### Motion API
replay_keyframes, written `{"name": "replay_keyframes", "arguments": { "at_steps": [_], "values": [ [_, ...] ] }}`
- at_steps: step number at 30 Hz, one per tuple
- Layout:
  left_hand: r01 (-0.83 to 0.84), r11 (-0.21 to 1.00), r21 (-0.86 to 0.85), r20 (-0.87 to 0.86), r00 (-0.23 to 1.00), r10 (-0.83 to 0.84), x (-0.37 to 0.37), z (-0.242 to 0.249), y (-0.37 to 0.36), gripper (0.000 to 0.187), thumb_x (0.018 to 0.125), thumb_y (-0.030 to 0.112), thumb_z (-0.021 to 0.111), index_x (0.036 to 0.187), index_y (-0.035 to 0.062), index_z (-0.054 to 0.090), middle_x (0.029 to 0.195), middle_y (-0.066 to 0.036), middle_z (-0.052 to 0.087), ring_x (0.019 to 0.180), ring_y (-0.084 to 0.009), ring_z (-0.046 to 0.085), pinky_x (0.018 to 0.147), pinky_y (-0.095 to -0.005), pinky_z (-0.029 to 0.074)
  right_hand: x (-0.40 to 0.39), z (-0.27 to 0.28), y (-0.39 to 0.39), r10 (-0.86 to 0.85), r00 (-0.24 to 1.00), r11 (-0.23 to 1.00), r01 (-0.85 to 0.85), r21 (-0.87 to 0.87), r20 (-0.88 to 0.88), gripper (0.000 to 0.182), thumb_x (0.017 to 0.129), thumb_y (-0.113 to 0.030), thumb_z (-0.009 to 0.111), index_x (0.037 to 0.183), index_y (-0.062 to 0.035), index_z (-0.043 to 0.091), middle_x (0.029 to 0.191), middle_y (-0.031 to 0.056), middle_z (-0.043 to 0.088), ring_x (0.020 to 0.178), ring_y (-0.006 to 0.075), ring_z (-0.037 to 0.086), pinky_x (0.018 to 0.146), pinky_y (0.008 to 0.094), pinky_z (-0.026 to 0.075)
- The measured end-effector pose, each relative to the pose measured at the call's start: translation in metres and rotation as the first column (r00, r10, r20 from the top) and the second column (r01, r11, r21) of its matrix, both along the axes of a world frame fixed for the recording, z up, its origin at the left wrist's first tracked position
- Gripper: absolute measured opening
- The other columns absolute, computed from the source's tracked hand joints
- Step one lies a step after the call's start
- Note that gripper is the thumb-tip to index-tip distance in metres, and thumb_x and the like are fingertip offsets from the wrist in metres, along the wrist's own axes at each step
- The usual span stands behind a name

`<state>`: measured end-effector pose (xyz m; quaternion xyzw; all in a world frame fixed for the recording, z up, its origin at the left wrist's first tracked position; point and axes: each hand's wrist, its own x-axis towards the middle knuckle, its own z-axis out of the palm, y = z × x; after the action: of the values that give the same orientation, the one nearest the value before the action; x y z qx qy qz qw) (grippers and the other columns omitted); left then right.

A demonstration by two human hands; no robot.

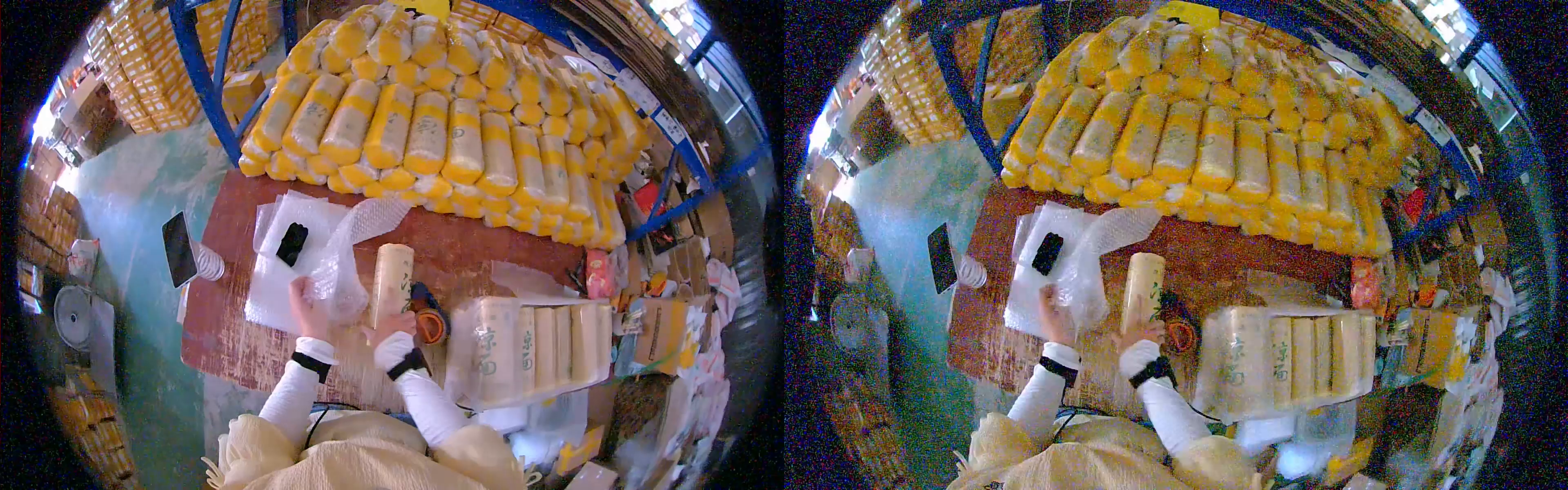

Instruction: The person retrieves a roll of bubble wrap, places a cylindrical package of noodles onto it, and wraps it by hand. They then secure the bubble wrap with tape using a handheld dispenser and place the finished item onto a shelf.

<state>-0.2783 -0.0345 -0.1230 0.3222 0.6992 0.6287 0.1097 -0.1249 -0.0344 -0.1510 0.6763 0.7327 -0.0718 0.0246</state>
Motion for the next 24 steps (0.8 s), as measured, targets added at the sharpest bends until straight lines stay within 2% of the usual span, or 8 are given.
{"name": "replay_keyframes", "arguments": {
  "at_steps": [4,8,11,12,14,19,21,24],
  "values": [
    [0.042,0.981,-0.188,-0.070,0.996,-0.056,0.002,0.015,0.001,0.027,0.064,-0.010,0.043,0.088,0.0008,0.049,0.081,-0.009,0.050,0.080,-0.0206,0.048,0.077,-0.0283,0.039,-0.024,0.021,0.001,-0.039,0.999,0.997,0.039,-0.073,-0.007,0.094,0.066,-0.044,0.068,0.138,-0.0326,0.010,0.114,0.0308,0.039,0.099,0.0420,0.046,0.081,0.0496,0.040],
    [0.068,0.983,-0.173,-0.061,0.995,-0.079,-0.005,0.007,0.007,0.028,0.065,-0.013,0.041,0.087,0.0019,0.050,0.082,-0.008,0.053,0.080,-0.0205,0.050,0.078,-0.0277,0.040,-0.027,0.063,-0.007,0.017,1.000,0.935,-0.021,-0.354,-0.014,0.088,0.070,-0.038,0.064,0.136,-0.0401,0.006,0.129,0.0323,0.027,0.110,0.0510,0.039,0.086,0.0519,0.040],
    [0.099,0.979,-0.180,-0.030,0.994,-0.106,-0.007,0.000,0.002,0.013,0.073,0.004,0.058,0.083,-0.0005,0.050,0.083,-0.016,0.057,0.082,-0.0307,0.055,0.074,-0.0350,0.042,-0.019,0.009,0.001,0.091,0.995,0.960,-0.101,-0.262,-0.052,0.094,0.067,-0.030,0.068,0.138,-0.0331,0.005,0.129,0.0318,0.028,0.111,0.0463,0.041,0.086,0.0464,0.042],
    [0.127,0.976,-0.179,0.039,0.992,-0.122,-0.007,0.006,-0.001,0.013,0.073,0.004,0.058,0.083,-0.0006,0.051,0.084,-0.016,0.057,0.083,-0.0309,0.055,0.074,-0.0351,0.042,-0.013,0.013,0.005,-0.004,0.917,0.954,-0.117,-0.277,-0.400,0.096,0.066,-0.026,0.070,0.138,-0.0290,0.006,0.128,0.0297,0.031,0.112,0.0429,0.042,0.087,0.0441,0.042],
    [0.191,0.967,-0.170,0.171,0.972,-0.162,-0.005,0.025,-0.004,0.013,0.073,0.005,0.058,0.082,-0.0008,0.051,0.085,-0.017,0.057,0.085,-0.0312,0.055,0.075,-0.0354,0.042,0.003,0.025,0.017,-0.206,0.412,0.943,-0.157,-0.292,-0.887,0.099,0.064,-0.019,0.073,0.139,-0.0208,0.007,0.127,0.0254,0.036,0.112,0.0359,0.044,0.088,0.0395,0.043],
    [0.079,0.954,-0.290,-0.252,0.955,-0.156,-0.005,0.036,0.004,0.011,0.071,0.002,0.054,0.079,0.0000,0.047,0.080,-0.016,0.052,0.078,-0.0342,0.052,0.066,-0.0386,0.041,0.060,0.078,-0.050,-0.714,-0.409,0.692,-0.291,-0.660,-0.568,0.088,0.069,-0.017,0.069,0.138,-0.0092,0.015,0.132,0.0101,0.036,0.115,0.0235,0.042,0.093,0.0343,0.038],
    [0.106,0.937,-0.332,-0.356,0.906,-0.228,0.002,0.031,0.008,0.010,0.071,0.001,0.052,0.078,0.0008,0.045,0.079,-0.016,0.050,0.075,-0.0351,0.050,0.063,-0.0403,0.040,0.098,0.085,-0.093,-0.705,-0.445,0.705,-0.353,-0.615,-0.552,0.082,0.072,-0.019,0.066,0.138,-0.0139,0.018,0.135,0.0065,0.033,0.117,0.0245,0.042,0.093,0.0358,0.040],
    [0.239,0.902,-0.358,-0.324,0.875,-0.360,0.027,0.033,0.011,0.007,0.073,0.002,0.050,0.077,0.0028,0.044,0.076,-0.015,0.048,0.072,-0.0351,0.049,0.060,-0.0421,0.039,0.146,0.092,-0.124,-0.687,-0.213,0.708,-0.411,-0.574,-0.695,0.100,0.062,-0.025,0.071,0.140,-0.0115,0.010,0.142,0.0072,0.021,0.128,0.0229,0.025,0.102,0.0370,0.029]
  ]
}}
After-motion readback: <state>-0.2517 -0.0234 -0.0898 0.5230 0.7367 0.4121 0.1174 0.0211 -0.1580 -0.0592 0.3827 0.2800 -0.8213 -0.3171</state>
